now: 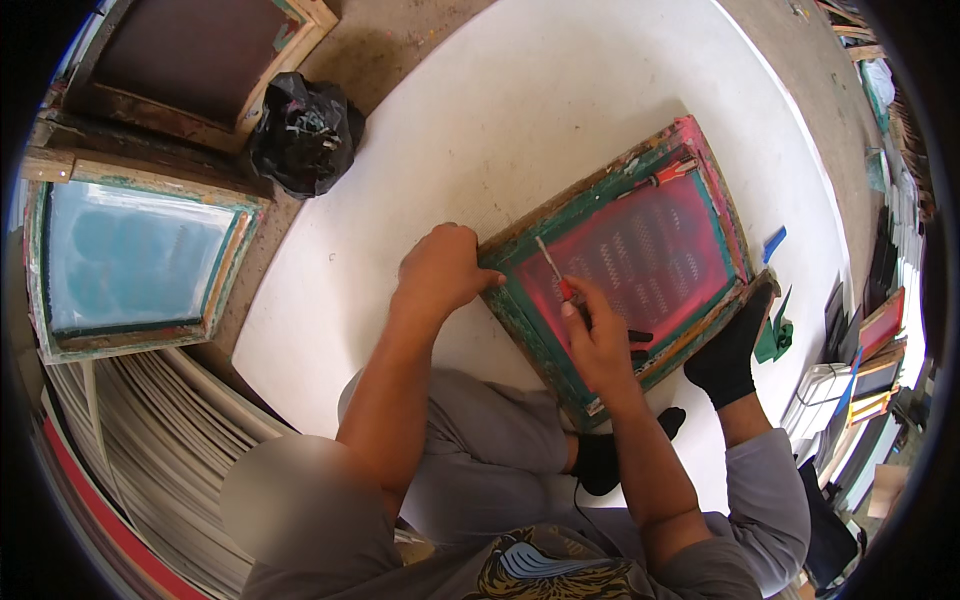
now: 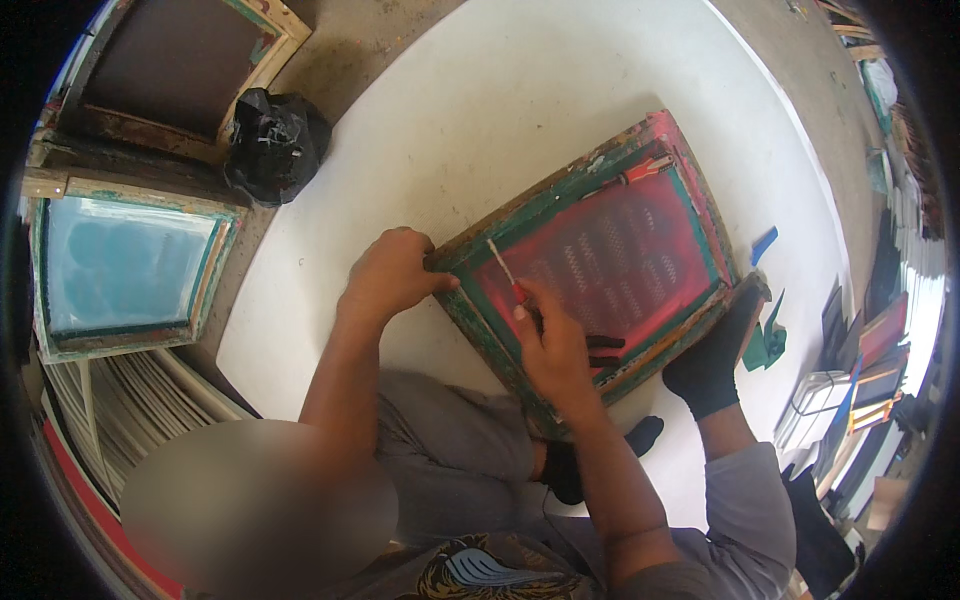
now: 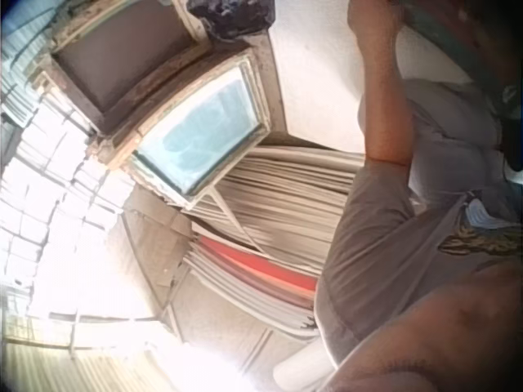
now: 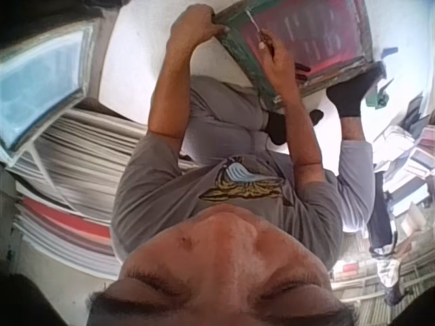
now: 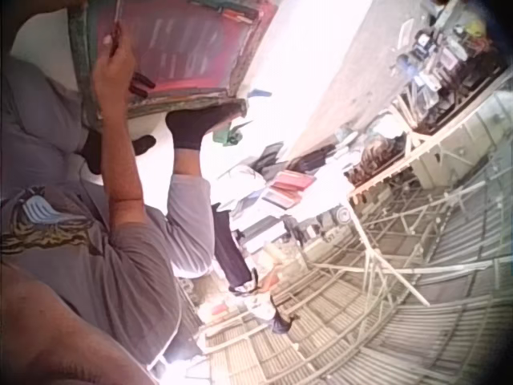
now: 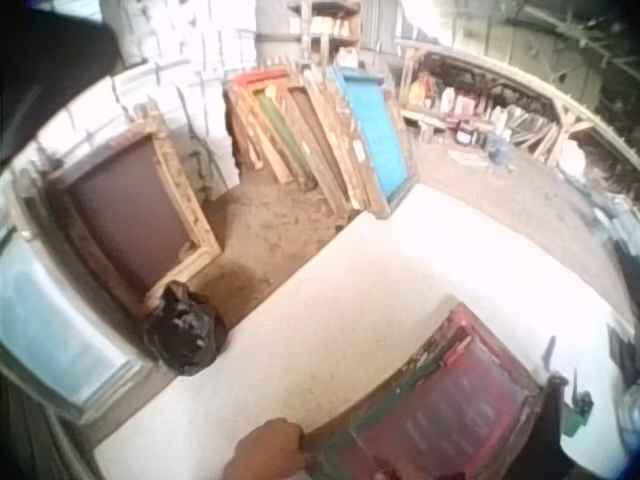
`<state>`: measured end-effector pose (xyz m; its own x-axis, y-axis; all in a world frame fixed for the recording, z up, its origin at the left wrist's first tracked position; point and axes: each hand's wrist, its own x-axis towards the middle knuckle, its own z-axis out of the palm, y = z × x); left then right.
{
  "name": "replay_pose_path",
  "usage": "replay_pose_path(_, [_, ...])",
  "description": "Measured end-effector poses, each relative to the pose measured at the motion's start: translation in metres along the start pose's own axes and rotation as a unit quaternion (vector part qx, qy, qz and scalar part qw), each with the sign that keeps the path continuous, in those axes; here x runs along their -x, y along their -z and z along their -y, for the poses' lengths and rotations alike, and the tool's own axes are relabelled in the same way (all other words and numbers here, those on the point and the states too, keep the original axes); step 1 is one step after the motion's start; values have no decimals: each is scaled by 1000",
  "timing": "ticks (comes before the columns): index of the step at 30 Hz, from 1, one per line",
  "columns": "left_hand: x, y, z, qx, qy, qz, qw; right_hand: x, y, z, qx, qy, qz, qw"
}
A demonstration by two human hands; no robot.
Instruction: The person sits on the floor and uses a small metal tool to scrape the surface of a pink mesh screen held in a wooden frame. The person repeatedly scrapes the mesh to remove residue or debris, working methodically across the surface.
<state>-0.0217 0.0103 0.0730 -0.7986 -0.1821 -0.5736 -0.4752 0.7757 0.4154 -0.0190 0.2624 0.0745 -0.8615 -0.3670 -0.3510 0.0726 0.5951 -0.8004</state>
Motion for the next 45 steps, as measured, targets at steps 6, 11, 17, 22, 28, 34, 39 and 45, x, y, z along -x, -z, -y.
replay_pose_path(6, [-2,1,-10,1,45,30,999,-3,-14,-16,4,-4,-38,999])
replay_pose_path(11, [-5,0,-12,16,60,11,998,-36,-22,-27,-34,15,-86,996])
replay_pose_path(17, [-6,-5,-15,17,47,0,999,-53,-25,-29,-58,33,-78,995])
replay_pose_path(22, [-9,-16,-21,45,37,-7,998,-32,-13,-6,38,37,-55,997])
replay_pose_path(28, [-10,-7,-24,50,50,44,997,6,-16,-2,135,32,-27,990])
replay_pose_path(34, [-7,-7,-22,29,43,19,998,8,-21,-6,154,38,-29,987])
replay_pose_path(39, [-8,-3,-22,18,54,55,997,10,-19,1,180,44,-23,982])
replay_pose_path(45, [-7,-9,-18,28,34,22,999,7,-17,8,196,21,4,980])
